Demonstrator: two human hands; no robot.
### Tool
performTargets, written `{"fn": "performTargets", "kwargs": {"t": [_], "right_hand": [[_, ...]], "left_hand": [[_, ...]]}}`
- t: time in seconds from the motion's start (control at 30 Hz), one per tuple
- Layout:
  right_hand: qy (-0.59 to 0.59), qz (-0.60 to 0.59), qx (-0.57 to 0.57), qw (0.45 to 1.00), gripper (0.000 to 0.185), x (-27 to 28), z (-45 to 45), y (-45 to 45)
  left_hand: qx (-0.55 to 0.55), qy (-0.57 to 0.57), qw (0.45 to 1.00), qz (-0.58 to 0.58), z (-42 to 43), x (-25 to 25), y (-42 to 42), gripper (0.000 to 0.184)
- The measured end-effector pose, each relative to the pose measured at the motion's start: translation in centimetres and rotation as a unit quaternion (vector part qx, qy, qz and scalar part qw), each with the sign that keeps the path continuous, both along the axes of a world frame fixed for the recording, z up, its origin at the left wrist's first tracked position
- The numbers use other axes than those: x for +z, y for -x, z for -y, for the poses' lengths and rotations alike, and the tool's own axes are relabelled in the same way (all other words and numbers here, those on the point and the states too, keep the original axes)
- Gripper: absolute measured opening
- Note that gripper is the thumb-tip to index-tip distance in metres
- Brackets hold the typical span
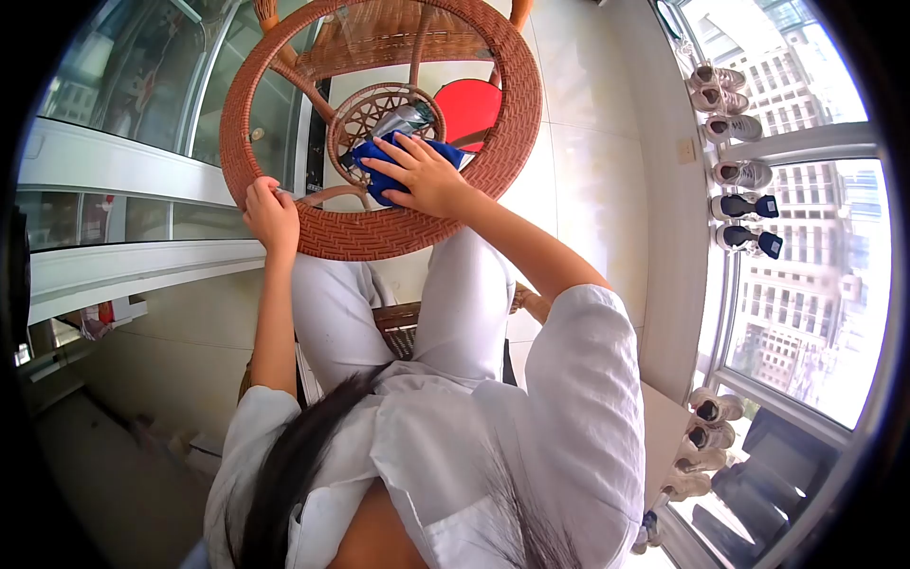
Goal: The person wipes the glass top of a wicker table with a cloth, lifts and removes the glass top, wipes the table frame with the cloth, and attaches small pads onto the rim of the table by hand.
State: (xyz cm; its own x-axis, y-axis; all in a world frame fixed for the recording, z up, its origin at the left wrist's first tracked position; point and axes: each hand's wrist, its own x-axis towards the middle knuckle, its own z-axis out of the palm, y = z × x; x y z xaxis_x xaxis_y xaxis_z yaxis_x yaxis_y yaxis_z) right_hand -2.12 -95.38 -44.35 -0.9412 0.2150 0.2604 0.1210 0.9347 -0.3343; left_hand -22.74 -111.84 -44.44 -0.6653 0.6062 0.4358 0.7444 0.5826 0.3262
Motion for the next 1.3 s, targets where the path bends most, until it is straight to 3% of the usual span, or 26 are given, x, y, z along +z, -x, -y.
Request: {"fn": "performTargets", "kwargs": {"t": [0.1,0.2,0.27,0.47,0.73,0.87,1.13,1.3], "right_hand": [[-0.02,0.016,-0.034,0.999,0.062,0.2,0.2,-0.1],[-0.013,0.013,-0.064,0.998,0.062,0.3,0.2,-0.3],[-0.026,0.025,-0.16,0.986,0.06,0.3,-0.5,-0.8],[-0.089,0.007,-0.279,0.956,0.064,-0.4,-6.3,-1.1],[-0.079,-0.002,-0.382,0.921,0.065,-2.8,-15.7,3.6],[-0.067,-0.029,-0.375,0.924,0.062,-3.4,-15.0,3.5],[-0.023,0.081,-0.417,0.905,0.058,-0.8,-2.7,-1.0],[-0.055,0.083,-0.438,0.893,0.057,-1.2,-5.4,-1.3]], "left_hand": [[-0.145,-0.004,0.988,0.06,-2.1,1.1,-4.3,0.027],[-0.202,-0.006,0.977,0.069,-4.0,0.9,-8.2,0.051],[-0.199,0.047,0.976,0.071,-4.3,0.7,-8.6,0.065],[-0.201,0.131,0.969,0.061,-4.2,0.0,-8.3,0.066],[-0.196,0.12,0.972,0.053,-4.3,-0.5,-8.3,0.068],[-0.193,0.11,0.974,0.043,-4.2,-0.8,-8.4,0.067],[-0.202,0.092,0.974,0.044,-3.8,-0.9,-8.5,0.068],[-0.205,0.089,0.973,0.054,-3.4,-0.5,-8.8,0.068]]}}
